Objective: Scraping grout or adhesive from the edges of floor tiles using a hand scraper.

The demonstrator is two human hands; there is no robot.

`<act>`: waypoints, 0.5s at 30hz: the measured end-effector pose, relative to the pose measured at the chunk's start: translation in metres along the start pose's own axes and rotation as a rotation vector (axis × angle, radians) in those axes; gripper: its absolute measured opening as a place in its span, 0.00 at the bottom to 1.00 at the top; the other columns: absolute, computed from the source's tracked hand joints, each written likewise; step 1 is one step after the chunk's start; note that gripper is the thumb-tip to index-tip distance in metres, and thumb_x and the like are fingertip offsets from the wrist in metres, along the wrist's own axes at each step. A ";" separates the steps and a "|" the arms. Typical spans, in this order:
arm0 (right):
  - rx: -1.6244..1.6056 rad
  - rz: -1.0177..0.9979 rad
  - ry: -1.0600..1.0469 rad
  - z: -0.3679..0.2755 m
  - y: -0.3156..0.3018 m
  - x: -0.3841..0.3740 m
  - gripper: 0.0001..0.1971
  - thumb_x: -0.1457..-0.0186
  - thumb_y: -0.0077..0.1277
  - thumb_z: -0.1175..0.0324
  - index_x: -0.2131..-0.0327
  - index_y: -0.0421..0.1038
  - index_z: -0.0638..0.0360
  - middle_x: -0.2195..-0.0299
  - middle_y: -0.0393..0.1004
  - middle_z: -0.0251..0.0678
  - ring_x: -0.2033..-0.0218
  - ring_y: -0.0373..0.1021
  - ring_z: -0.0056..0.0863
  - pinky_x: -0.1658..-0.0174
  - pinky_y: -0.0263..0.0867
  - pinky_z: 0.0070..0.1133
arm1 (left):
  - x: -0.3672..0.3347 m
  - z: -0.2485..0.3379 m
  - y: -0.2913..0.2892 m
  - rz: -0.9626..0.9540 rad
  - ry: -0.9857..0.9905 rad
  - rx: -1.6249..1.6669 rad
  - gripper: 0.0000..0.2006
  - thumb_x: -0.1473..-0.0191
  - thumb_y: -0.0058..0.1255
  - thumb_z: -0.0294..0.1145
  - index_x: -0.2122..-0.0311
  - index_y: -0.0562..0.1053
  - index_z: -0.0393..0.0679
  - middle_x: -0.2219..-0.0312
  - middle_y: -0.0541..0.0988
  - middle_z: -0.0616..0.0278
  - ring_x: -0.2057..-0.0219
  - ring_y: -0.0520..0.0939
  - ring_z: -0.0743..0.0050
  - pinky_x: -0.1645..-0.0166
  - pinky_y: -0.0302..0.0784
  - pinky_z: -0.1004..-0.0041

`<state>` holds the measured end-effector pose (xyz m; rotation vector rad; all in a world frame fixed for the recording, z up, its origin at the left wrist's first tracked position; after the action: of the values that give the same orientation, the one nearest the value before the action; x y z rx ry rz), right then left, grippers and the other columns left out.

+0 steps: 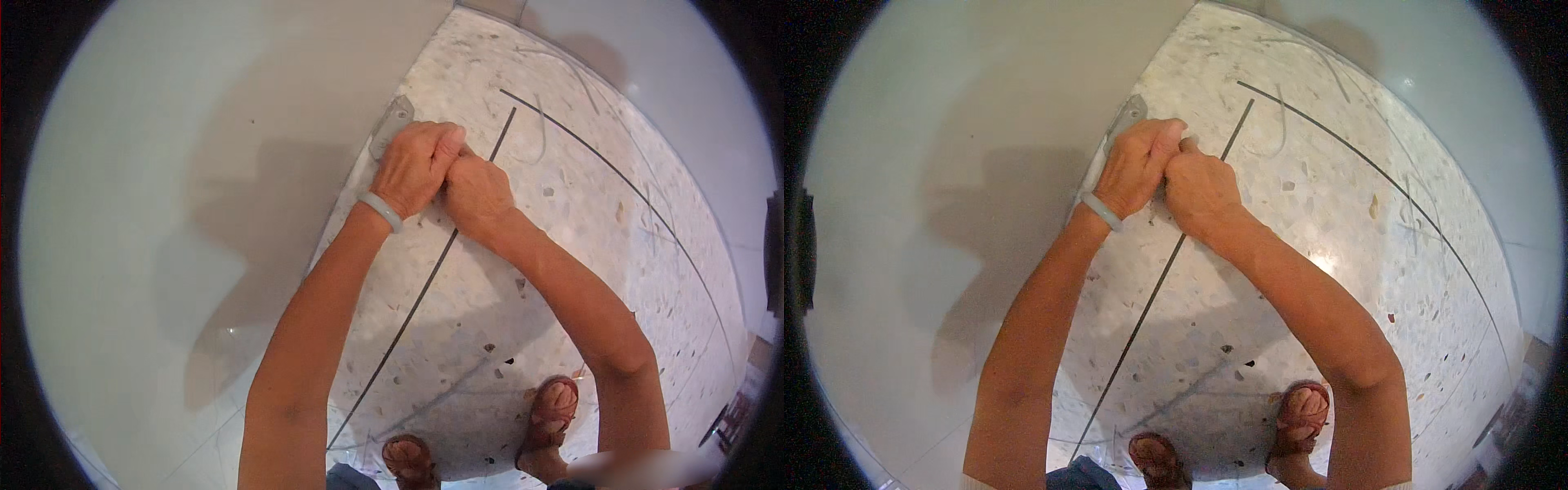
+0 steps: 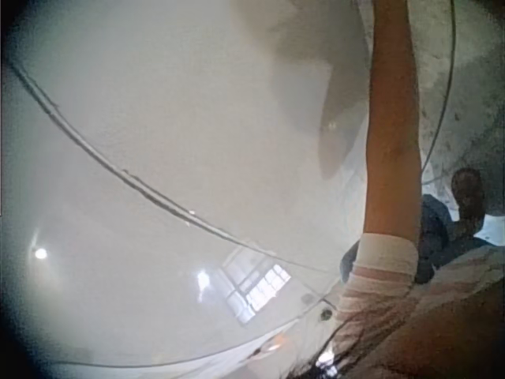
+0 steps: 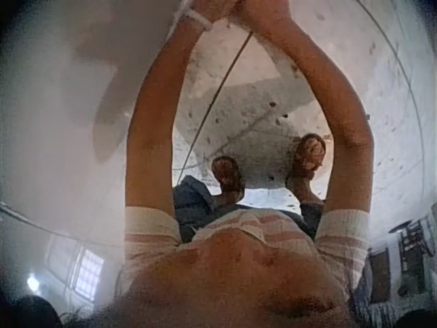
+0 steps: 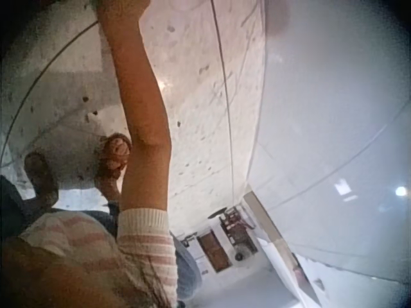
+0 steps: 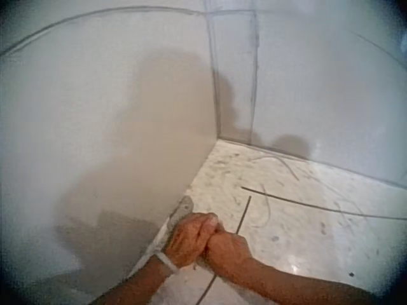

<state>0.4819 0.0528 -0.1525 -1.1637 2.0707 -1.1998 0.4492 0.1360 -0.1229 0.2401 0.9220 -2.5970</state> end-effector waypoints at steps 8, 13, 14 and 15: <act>0.021 -0.002 -0.058 0.004 -0.007 -0.006 0.08 0.49 0.46 0.74 0.69 0.74 0.68 0.63 0.72 0.49 0.68 0.74 0.47 0.64 0.71 0.36 | -0.002 -0.007 0.005 0.056 0.073 -0.071 0.19 0.36 0.37 0.39 0.67 0.74 0.33 0.74 0.73 0.49 0.69 0.72 0.49 0.61 0.67 0.59; 0.000 0.021 -0.081 0.008 -0.007 -0.008 0.08 0.49 0.46 0.73 0.71 0.73 0.68 0.63 0.72 0.49 0.68 0.74 0.48 0.64 0.71 0.37 | -0.003 -0.006 0.006 0.089 0.084 -0.106 0.19 0.36 0.37 0.38 0.67 0.74 0.33 0.74 0.74 0.49 0.69 0.72 0.50 0.61 0.67 0.59; 0.000 0.021 -0.080 0.009 -0.006 -0.009 0.08 0.49 0.46 0.73 0.71 0.73 0.68 0.63 0.72 0.49 0.68 0.74 0.48 0.64 0.71 0.37 | -0.003 -0.008 0.007 0.084 0.075 -0.116 0.19 0.36 0.37 0.38 0.67 0.74 0.33 0.74 0.74 0.50 0.69 0.72 0.50 0.60 0.66 0.59; -0.007 0.031 -0.107 0.008 -0.007 -0.009 0.08 0.49 0.46 0.73 0.71 0.73 0.69 0.63 0.73 0.50 0.68 0.74 0.48 0.64 0.71 0.37 | -0.003 -0.008 0.007 0.083 0.075 -0.116 0.19 0.36 0.37 0.38 0.67 0.74 0.33 0.74 0.74 0.50 0.69 0.72 0.50 0.60 0.66 0.59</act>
<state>0.4953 0.0547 -0.1510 -1.1692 2.0082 -1.0927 0.4555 0.1370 -0.1324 0.3385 1.0611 -2.4642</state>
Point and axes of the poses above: each hand's wrist, its own x-axis away from the middle knuckle, its own y-axis out of the palm, z = x × y, the point moved 7 cm from there along -x, towards the middle knuckle
